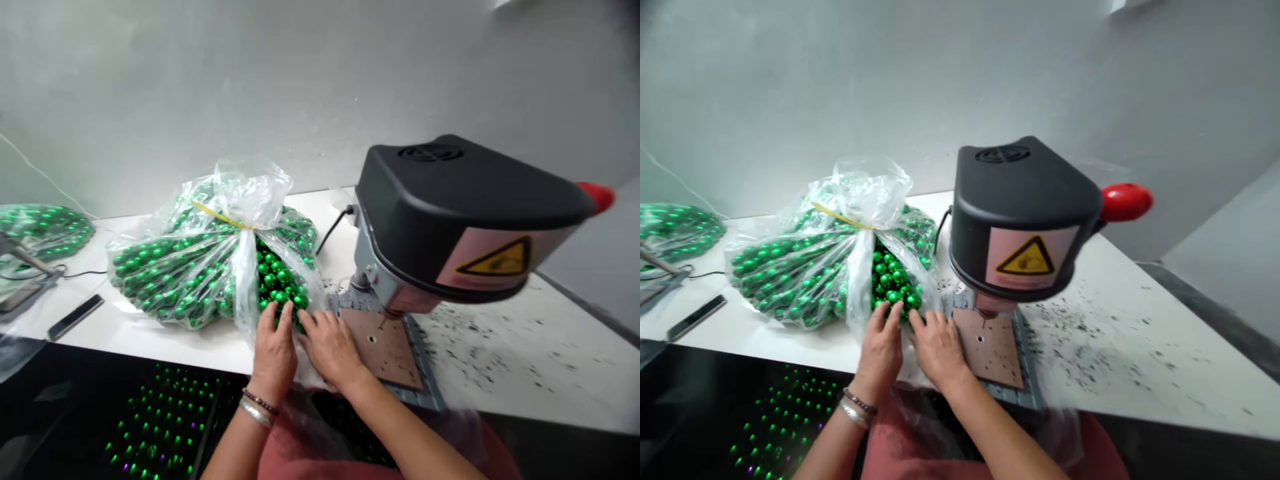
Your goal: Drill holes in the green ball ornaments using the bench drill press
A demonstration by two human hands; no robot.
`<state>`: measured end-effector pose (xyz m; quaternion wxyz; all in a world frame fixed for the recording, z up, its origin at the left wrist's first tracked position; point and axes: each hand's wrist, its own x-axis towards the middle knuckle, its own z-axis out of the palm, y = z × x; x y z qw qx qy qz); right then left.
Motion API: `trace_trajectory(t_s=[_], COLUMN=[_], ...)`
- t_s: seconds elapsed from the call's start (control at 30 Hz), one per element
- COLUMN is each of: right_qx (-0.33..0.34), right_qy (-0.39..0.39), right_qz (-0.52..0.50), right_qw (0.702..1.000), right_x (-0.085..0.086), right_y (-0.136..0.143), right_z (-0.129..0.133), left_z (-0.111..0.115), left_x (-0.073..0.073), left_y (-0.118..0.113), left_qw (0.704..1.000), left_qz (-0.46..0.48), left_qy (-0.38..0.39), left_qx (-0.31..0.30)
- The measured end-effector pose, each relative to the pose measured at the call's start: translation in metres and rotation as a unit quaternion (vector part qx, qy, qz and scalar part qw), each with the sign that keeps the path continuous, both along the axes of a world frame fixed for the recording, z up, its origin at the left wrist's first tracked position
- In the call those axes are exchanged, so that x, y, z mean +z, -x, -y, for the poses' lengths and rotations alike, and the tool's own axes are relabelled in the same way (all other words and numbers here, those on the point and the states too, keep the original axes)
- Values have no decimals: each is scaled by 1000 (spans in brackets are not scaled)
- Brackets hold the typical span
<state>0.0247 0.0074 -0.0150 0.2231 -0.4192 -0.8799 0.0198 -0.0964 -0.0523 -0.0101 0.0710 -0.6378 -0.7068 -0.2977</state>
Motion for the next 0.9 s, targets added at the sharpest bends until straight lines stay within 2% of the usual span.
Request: trace_trajectory(t_s=[0.1, 0.2, 0.3, 0.4, 0.53, 0.63, 0.73, 0.83, 0.9], right_qx=[4, 13, 23, 29, 23, 5, 4, 19, 38], right_qy=[-25, -42, -39, -15, 34, 71, 101, 126, 144], right_qz=[-15, -38, -61, -75, -85, -92, -88, -78, -76], right_qw=[1000, 998, 997, 997, 996, 993, 991, 989, 986], right_x=[-6, -8, -6, -2, -1, -1, 0, 4, 9], right_y=[1, 1, -3, -11, -27, -34, -38, -39, -41], right_z=[-2, -6, -8, -4, 7, 14, 19, 21, 20], left_z=[-8, -8, -5, -2, 2, 8, 13, 11, 7], left_x=[-12, -13, -8, 0, 6, 7, 5, 1, -2], left_y=[-2, -7, -17, -26, -34, -41, -49, -55, -56], left_qw=[997, 998, 996, 981, 925, 855, 784, 769, 766], left_qz=[-42, -22, 67, 192, 365, 504, 610, 632, 636], left_qy=[54, 2, -40, -5, 68, 113, 118, 99, 85], left_qx=[26, 62, 45, 39, 82, 51, 15, 17, 49])
